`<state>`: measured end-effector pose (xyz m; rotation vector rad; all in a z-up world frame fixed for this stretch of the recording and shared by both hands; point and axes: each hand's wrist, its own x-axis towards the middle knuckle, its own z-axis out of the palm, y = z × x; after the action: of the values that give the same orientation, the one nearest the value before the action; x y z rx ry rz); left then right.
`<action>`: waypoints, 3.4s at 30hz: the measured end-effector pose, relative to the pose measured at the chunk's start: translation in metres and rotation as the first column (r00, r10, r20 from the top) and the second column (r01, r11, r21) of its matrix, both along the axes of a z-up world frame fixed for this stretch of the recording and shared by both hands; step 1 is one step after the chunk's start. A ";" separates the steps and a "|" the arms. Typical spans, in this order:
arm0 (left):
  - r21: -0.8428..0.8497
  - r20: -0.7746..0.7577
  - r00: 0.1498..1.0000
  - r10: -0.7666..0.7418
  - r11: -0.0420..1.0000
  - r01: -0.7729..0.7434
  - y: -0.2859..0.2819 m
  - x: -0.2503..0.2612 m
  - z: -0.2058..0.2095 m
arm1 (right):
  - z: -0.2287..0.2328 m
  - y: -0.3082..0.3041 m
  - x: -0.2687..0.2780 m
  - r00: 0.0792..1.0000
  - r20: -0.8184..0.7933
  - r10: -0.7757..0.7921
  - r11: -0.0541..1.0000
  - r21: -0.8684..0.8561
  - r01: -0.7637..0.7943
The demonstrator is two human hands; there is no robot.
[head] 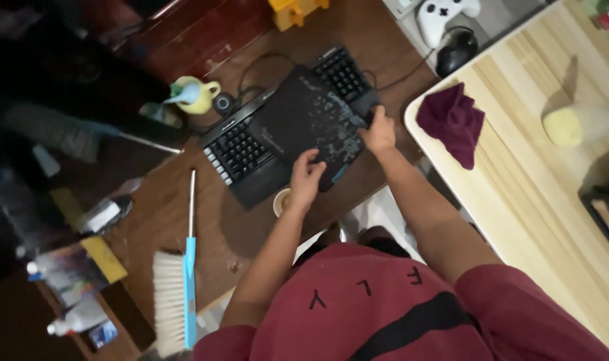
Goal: Cleaning and organizing a desk area, including wiping surfaces and arranging items.
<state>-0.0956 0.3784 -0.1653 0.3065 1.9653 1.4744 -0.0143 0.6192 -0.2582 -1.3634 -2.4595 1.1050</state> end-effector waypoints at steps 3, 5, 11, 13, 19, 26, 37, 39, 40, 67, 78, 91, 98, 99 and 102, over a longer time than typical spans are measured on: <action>-0.232 -0.286 0.958 -0.023 0.972 -0.046 0.010 -0.007 0.014 | 0.006 -0.004 0.002 0.998 -0.025 0.054 0.998 0.046 -0.052; -0.246 -0.194 0.968 0.158 0.947 -0.204 0.020 -0.007 0.013 | 0.027 -0.013 0.011 0.999 -0.041 0.029 0.997 0.075 -0.025; -0.226 0.045 0.795 0.604 0.782 -0.581 0.038 -0.006 -0.003 | -0.017 -0.021 0.023 0.983 -0.180 0.025 0.995 -0.090 -0.042; -0.167 0.000 0.778 0.628 0.767 -0.619 0.040 -0.004 -0.004 | 0.001 -0.012 0.028 0.983 -0.172 0.057 0.984 -0.158 -0.085; -0.151 0.195 0.681 0.706 0.708 -0.690 0.043 0.009 -0.041 | 0.087 0.037 0.073 0.915 -0.401 -0.034 0.913 -0.384 -0.134; -0.221 0.451 0.805 0.386 0.922 -0.319 0.099 0.074 -0.038 | 0.041 0.117 0.175 0.974 -0.219 0.062 0.984 0.178 -0.022; -0.125 0.398 0.881 0.257 0.966 -0.225 0.099 0.075 -0.158 | 0.078 0.075 0.277 0.959 0.059 -0.276 0.931 0.264 0.252; -0.184 0.510 0.811 0.287 0.957 -0.223 0.116 0.074 -0.106 | 0.068 0.072 0.299 0.950 0.021 -0.310 0.902 0.323 0.287; -0.185 0.511 0.812 0.284 0.958 -0.218 0.118 0.074 -0.089 | 0.065 0.075 0.298 0.949 0.022 -0.315 0.901 0.322 0.291; 0.242 0.271 0.955 0.117 0.952 -0.185 0.109 0.062 0.093 | 0.027 0.200 0.131 0.996 -0.017 0.083 0.932 0.354 -0.072; 0.301 0.236 0.969 0.078 0.942 -0.150 0.117 0.059 0.107 | 0.038 0.178 0.136 0.875 0.037 0.482 0.822 0.327 -0.466; 0.307 0.287 0.957 -0.047 0.951 -0.045 0.183 0.076 0.123 | 0.076 0.101 0.213 0.923 -0.072 0.378 0.892 0.296 -0.342; 0.472 0.477 0.836 -0.270 0.881 0.015 0.265 0.136 0.067 | 0.083 0.020 0.320 0.942 -0.211 0.261 0.960 0.158 -0.231; 0.479 0.465 0.832 -0.302 0.876 0.051 0.270 0.149 0.048 | 0.091 0.017 0.326 0.947 -0.235 0.220 0.976 0.060 -0.211; 0.160 0.709 0.675 -0.202 0.979 0.125 0.264 0.172 0.010 | 0.096 0.014 0.331 0.911 -0.409 0.051 0.944 -0.279 -0.178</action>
<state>0.0763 0.6429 -0.1555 -0.0710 1.1848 1.2967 0.3169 0.6330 -0.1621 -0.9352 -2.1542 1.6689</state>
